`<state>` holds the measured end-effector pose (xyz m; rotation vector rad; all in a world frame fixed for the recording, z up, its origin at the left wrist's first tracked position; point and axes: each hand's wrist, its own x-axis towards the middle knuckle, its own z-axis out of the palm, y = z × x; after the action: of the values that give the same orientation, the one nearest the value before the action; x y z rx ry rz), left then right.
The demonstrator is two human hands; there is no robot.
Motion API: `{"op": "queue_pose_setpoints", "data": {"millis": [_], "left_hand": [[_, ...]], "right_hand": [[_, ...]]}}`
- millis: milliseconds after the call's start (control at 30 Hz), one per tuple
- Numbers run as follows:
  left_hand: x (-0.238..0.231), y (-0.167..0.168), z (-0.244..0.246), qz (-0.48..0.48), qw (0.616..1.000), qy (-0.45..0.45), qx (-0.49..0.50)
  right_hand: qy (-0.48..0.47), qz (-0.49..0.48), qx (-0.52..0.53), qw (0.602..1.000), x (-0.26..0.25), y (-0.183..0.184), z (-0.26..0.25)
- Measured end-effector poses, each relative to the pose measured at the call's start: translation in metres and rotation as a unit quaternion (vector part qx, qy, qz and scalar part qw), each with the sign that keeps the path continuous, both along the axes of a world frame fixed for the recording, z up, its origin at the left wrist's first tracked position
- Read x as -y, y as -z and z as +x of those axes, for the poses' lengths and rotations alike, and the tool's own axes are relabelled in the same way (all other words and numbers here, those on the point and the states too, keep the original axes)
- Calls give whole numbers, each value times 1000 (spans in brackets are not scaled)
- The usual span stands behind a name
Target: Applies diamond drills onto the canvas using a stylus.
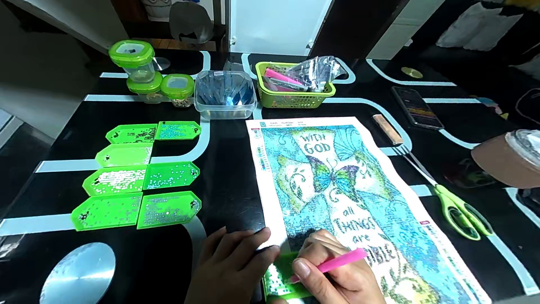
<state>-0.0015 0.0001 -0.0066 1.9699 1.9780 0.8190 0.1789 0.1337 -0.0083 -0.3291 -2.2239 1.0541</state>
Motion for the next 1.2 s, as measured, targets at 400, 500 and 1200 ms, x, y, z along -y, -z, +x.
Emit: {"op": "queue_pose_setpoints", "data": {"millis": [400,500,1200], "left_hand": [[0,1,0,7,1000,-1,-9],[0,1,0,7,1000,-3,-8],[0,-8,-3,-43,999,19,13]], "right_hand": [[2,13,0,1000,0,2,1],[0,26,-1,1000,0,3,0],[136,-231,-31,963,-51,-13,-3]]}}
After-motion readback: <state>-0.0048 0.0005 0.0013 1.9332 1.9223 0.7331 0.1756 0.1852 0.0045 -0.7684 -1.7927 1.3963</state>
